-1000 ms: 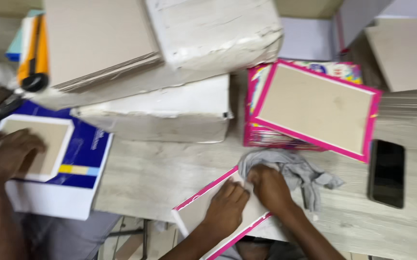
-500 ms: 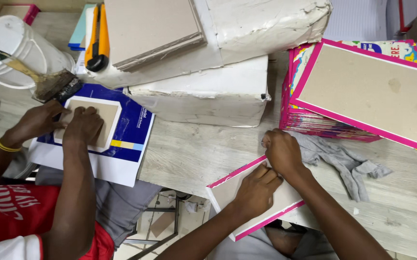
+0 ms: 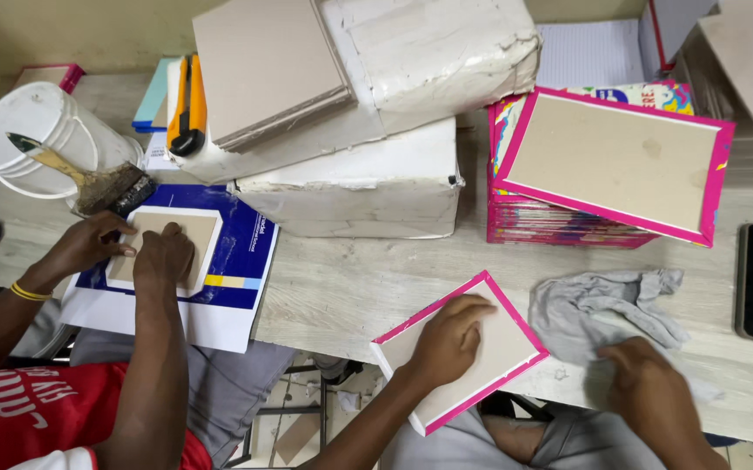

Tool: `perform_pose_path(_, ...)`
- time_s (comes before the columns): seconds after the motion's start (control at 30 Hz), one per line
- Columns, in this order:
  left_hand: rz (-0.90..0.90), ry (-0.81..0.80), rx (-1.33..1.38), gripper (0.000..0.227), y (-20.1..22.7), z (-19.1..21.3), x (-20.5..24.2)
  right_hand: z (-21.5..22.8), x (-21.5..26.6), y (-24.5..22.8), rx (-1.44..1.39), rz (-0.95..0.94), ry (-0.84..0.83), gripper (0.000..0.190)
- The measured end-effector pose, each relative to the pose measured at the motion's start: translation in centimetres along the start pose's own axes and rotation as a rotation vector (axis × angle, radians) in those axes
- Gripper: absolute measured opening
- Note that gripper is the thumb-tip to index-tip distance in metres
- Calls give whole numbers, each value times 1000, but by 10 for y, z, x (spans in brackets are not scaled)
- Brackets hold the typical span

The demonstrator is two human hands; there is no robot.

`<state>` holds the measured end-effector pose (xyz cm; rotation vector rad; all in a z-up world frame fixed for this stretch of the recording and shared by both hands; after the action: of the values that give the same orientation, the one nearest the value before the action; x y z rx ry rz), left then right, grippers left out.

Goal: The person assembles books by applying glue to the edges of book covers and attaching them to the book blocks. They smooth the glued edges with their fingers and stack the finished books on a pile to the right.

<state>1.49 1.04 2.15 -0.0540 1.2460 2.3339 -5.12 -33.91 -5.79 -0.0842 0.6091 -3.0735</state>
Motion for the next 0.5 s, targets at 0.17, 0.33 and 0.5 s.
perform_pose_path(0.17, 238, -26, -447, 87, -16, 30, 21, 75, 14, -50, -192, 88, 532, 45)
perform_pose_path(0.33, 411, -239, -566, 87, -38, 18, 23, 30, 3, -108, -572, -212, 216, 52)
perform_pose_path(0.5, 494, -400, -573, 90, -49, 21, 2, -28, -47, -128, -364, -77, 28, 42)
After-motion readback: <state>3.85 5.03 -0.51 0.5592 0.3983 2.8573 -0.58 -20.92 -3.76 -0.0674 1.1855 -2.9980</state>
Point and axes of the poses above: each hand's wrist, its own x-axis away from the middle knuckle, its own z-axis out of the back of the hand, y = z × x, the point moved 3 cm from there along -x, towards the middle knuckle, and after that the axes turned 6 degrees about -x, right-handed, at the moved point
